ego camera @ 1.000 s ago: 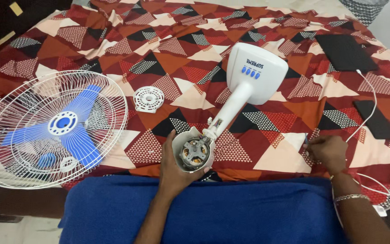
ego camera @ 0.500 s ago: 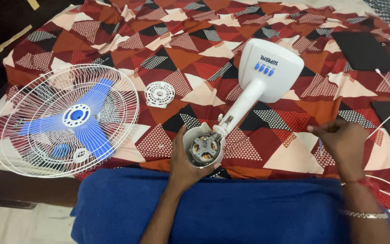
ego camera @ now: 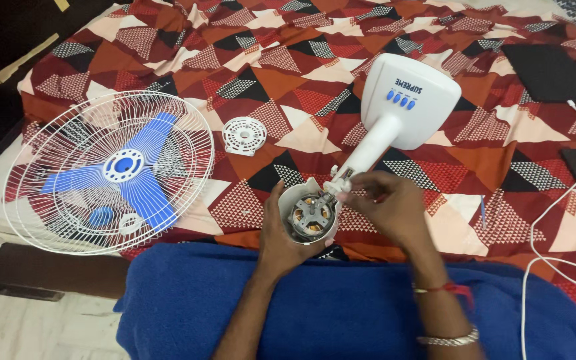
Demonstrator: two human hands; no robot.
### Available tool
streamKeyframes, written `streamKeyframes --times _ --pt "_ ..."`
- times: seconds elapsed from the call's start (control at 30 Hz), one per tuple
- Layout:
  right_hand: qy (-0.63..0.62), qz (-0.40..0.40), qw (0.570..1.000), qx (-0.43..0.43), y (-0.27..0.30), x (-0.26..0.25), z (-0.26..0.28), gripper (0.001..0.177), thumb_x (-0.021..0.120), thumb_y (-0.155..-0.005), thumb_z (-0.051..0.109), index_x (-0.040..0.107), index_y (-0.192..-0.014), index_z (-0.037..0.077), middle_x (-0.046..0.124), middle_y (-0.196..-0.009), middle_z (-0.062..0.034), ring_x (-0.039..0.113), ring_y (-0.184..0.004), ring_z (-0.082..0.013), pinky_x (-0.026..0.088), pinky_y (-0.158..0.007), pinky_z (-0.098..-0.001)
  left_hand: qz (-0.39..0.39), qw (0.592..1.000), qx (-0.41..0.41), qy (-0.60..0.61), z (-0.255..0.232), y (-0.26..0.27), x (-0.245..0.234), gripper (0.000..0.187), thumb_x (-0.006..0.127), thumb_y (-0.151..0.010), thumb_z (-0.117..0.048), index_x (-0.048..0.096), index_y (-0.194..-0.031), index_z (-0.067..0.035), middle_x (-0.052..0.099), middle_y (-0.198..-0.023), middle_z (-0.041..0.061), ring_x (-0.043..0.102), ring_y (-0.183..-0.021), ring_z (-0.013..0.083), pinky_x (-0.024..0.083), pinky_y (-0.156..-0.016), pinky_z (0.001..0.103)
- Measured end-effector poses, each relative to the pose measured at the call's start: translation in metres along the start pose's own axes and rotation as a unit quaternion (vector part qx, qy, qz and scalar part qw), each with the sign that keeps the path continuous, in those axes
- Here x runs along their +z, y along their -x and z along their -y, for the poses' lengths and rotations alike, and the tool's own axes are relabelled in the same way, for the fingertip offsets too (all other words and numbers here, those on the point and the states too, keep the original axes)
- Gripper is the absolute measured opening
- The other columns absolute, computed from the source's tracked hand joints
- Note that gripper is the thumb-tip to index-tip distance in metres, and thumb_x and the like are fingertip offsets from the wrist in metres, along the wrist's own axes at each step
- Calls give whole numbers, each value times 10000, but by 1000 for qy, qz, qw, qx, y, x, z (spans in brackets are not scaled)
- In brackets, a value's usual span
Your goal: The person disassembles a white desk fan on a bed. Using a screwdriver, they remove screws from the fan's rear grille and motor housing, then detach the grille and separate the motor assembly from the fan body.
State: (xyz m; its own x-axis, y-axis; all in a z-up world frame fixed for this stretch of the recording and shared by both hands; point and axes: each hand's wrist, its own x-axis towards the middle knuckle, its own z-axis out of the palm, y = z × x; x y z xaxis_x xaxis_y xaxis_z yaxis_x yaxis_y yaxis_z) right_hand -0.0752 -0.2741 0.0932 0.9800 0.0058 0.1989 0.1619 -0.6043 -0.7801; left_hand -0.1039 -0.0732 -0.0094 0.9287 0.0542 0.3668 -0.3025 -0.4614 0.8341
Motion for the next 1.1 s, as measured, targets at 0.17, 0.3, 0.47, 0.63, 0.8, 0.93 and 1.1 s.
streamKeyframes --times 0.17,0.3,0.47,0.63,0.8,0.93,1.1 --pt "-83 6 996 -18 3 47 -26 499 918 -705 254 746 -1135 70 726 -942 -45 657 -734 -97 564 -644 -254 33 990 5 140 0 1 -4 1468 1021 -509 -284 80 -1606 -29 455 -1489 206 559 -1364 337 519 -1118 449" --pt "-283 -26 956 76 10 75 -64 505 856 -775 175 647 -1212 34 707 -949 -53 732 -799 -106 607 -711 -261 57 979 7 195 0 -6 -11 1533 997 -475 -115 -19 -1620 -52 517 -1468 158 591 -1344 287 505 -1142 418" --pt "-367 -21 929 42 8 90 -112 352 740 -899 114 653 -1215 -14 693 -1004 -41 653 -916 -111 546 -843 -267 104 961 -84 241 6 -12 -29 1567 978 -446 -92 -77 -1604 -128 562 -1435 119 580 -1322 246 506 -1096 393" --pt "-351 -4 932 93 5 99 -128 365 749 -916 186 627 -1195 -15 707 -1045 -76 666 -973 -154 536 -870 -298 198 916 -101 334 13 -15 -25 1114 974 -559 -102 425 -1526 -27 607 -1439 121 593 -1347 230 520 -1116 382" --pt "-351 -18 927 131 5 107 -123 550 723 -900 294 525 -1334 20 680 -1107 -93 655 -989 -177 547 -848 -327 158 957 -131 206 18 -16 -17 995 995 -502 -151 540 -1380 -36 707 -1285 71 677 -1207 182 568 -1023 331" --pt "-339 -29 935 101 9 108 -120 627 714 -913 323 452 -1392 15 700 -1084 -121 657 -1008 -170 527 -889 -320 115 977 -82 160 18 -13 -17 898 1001 -513 -173 613 -1307 -13 752 -1218 83 731 -1120 171 608 -979 321" --pt "-382 -10 918 101 7 96 -121 669 696 -919 351 391 -1419 28 711 -1051 -153 670 -927 -210 530 -880 -343 70 967 -44 241 11 -8 -16 858 987 -554 -167 619 -1310 4 747 -1221 88 726 -1105 143 619 -973 316"
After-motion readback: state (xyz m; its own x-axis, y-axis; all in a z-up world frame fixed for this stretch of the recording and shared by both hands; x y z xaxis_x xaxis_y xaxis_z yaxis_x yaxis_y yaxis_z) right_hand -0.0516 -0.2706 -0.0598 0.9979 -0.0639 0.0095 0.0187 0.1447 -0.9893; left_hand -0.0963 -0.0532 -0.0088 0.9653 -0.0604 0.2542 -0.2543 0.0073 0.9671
